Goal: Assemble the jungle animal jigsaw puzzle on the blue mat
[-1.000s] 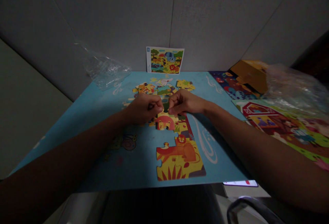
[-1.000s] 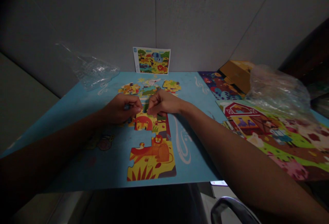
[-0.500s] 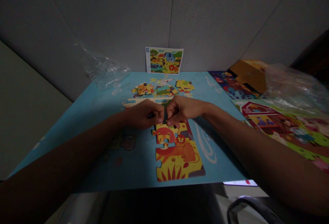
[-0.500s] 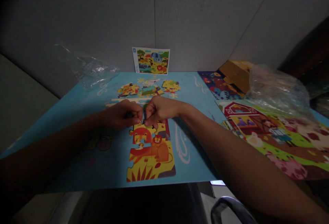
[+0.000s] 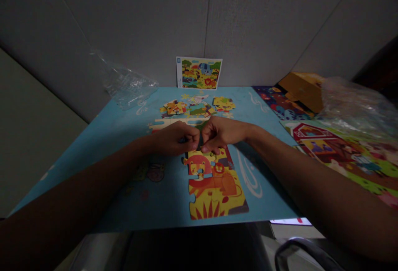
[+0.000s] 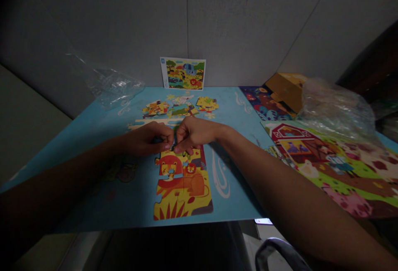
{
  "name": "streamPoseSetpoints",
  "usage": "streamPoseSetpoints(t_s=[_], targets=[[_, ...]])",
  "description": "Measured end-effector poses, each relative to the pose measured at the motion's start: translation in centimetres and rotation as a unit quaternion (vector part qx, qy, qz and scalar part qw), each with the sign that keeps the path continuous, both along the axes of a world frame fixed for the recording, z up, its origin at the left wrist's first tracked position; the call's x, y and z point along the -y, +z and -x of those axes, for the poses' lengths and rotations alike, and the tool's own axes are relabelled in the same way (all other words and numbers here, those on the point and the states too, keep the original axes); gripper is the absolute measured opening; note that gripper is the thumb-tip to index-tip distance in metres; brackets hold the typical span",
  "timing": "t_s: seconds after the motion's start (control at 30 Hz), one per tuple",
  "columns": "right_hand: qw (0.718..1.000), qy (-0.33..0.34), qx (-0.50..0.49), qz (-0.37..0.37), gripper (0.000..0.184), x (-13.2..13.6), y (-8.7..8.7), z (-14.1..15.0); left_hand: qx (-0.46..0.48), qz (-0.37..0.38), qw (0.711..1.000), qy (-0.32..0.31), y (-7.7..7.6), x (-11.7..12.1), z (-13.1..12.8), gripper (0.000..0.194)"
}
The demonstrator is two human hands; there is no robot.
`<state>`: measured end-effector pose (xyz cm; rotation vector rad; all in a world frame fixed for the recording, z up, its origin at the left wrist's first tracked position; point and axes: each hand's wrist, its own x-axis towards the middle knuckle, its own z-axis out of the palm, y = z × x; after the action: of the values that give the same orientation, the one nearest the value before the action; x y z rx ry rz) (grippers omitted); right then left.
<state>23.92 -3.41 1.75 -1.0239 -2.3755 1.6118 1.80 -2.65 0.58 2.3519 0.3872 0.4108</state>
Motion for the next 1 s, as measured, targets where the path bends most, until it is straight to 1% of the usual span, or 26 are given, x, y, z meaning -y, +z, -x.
streamPoseSetpoints(t_s=[0.27,0.43,0.6,0.73,1.0], targets=[[0.999,0.028,0.006,-0.033,0.041,-0.07,0.14,-0.06,-0.022,-0.017,1.000,0.006,0.02,-0.06,0.00,0.028],[0.998,0.034,0.010,-0.053,0.034,-0.07,0.16,-0.05,-0.032,-0.030,0.999,0.013,-0.02,-0.06,0.01,0.030],[0.998,0.039,0.014,-0.040,0.031,-0.19,0.07,-0.14,-0.035,-0.024,0.999,0.013,-0.07,-0.15,-0.04,0.032],[0.998,0.044,0.023,-0.040,0.034,-0.09,0.08,-0.04,-0.039,-0.019,0.999,0.008,-0.06,-0.11,-0.08,0.027],[0.993,0.044,0.055,-0.091,0.037,0.35,0.60,0.31,-0.037,-0.002,0.999,0.002,0.28,0.31,-0.11,0.019]])
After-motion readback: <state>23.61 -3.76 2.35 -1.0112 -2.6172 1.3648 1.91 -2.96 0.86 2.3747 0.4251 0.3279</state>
